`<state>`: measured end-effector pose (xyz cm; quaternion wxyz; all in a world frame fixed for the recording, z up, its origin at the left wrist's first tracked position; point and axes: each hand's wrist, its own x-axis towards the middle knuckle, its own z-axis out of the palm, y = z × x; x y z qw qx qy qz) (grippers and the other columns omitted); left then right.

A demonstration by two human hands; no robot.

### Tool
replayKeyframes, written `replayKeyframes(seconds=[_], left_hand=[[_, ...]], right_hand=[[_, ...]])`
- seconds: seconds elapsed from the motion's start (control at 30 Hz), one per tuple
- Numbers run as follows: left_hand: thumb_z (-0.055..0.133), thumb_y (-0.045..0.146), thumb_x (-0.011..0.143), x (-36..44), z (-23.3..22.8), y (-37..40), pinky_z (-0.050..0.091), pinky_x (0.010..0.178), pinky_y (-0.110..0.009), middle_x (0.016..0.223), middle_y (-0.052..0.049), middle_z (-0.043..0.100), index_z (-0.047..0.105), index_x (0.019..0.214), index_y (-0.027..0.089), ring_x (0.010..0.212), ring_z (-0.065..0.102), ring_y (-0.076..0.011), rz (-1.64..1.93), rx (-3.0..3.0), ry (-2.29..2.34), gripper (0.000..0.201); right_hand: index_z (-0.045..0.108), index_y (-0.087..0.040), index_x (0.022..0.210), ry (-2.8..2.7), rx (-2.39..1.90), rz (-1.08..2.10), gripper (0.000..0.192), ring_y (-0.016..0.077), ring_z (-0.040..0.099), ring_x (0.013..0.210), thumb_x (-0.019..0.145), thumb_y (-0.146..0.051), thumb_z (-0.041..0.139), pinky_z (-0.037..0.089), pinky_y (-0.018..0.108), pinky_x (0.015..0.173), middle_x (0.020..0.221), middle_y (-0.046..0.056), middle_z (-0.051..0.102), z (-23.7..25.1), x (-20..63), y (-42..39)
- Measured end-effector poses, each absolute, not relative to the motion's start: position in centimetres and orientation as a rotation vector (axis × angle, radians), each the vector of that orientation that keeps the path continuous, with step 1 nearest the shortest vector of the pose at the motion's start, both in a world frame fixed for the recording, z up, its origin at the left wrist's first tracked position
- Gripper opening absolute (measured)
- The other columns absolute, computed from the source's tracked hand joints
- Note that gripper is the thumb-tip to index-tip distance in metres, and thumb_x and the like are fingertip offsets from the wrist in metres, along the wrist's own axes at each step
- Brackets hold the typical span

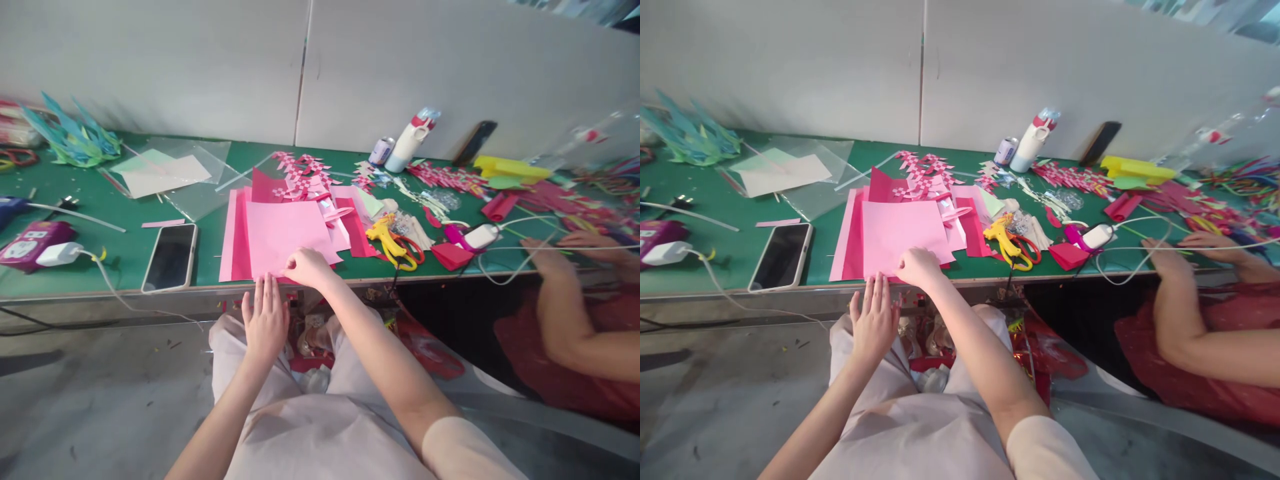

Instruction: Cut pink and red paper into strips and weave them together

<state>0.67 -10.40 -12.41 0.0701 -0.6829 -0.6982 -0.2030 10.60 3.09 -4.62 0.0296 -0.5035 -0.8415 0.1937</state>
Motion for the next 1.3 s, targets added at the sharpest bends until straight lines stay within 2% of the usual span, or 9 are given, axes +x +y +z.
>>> replayKeyframes(seconds=[0.3, 0.63, 0.9, 1.1, 1.3], left_hand=[[0.031, 0.025, 0.095, 0.6, -12.0, -10.2, 0.021, 0.11, -0.049, 0.15, -0.016, 0.032, 0.019, 0.148, 0.008, 0.14, 0.03, -0.0243, -0.563, -2.024, -2.115, 0.056], [0.031, 0.026, 0.095, 0.7, -11.5, -9.0, 0.018, 0.112, -0.05, 0.149, -0.015, 0.035, 0.021, 0.148, 0.01, 0.139, 0.033, -0.0249, -0.604, -2.014, -2.14, 0.056], [0.036, 0.027, 0.095, 0.6, -11.7, -9.1, 0.029, 0.107, -0.048, 0.149, -0.019, 0.035, 0.021, 0.149, 0.012, 0.135, 0.038, -0.0289, -0.608, -1.968, -2.155, 0.058], [0.039, 0.028, 0.094, 0.3, -12.2, -9.4, 0.03, 0.106, -0.046, 0.146, -0.021, 0.04, 0.013, 0.149, 0.007, 0.133, 0.041, -0.0291, -0.611, -1.952, -2.14, 0.064], [0.039, 0.027, 0.094, -0.1, -12.0, -9.6, 0.031, 0.106, -0.045, 0.146, -0.02, 0.04, 0.011, 0.149, 0.008, 0.133, 0.041, -0.0289, -0.56, -1.998, -2.133, 0.065]], right_hand=[[0.074, -0.023, 0.075, -2.664, -1.6, 0.612, 0.016, 0.0172, 0.065, 0.08, 0.078, -0.032, 0.063, 0.042, 0.023, 0.068, 0.079, 0.004, 0.074, -4.4, 10.4, 3.4], [0.074, -0.017, 0.079, -2.661, -1.589, 0.397, 0.018, 0.0243, 0.062, 0.094, 0.081, -0.029, 0.06, 0.042, 0.032, 0.08, 0.091, 0.011, 0.072, -3.9, 9.7, 3.3], [0.073, -0.021, 0.076, -2.627, -1.553, 0.497, 0.042, 0.0195, 0.062, 0.086, 0.083, -0.059, 0.055, 0.042, 0.028, 0.075, 0.085, 0.006, 0.071, -5.0, 10.4, 3.9], [0.073, -0.022, 0.075, -2.623, -1.594, 0.576, 0.031, 0.0177, 0.063, 0.082, 0.08, -0.051, 0.063, 0.042, 0.026, 0.07, 0.084, 0.005, 0.072, -5.2, 10.2, 4.5], [0.073, -0.021, 0.072, -2.604, -1.643, 0.677, 0.026, 0.0173, 0.064, 0.078, 0.076, -0.046, 0.068, 0.041, 0.025, 0.066, 0.079, 0.005, 0.073, -4.8, 10.0, 4.8]])
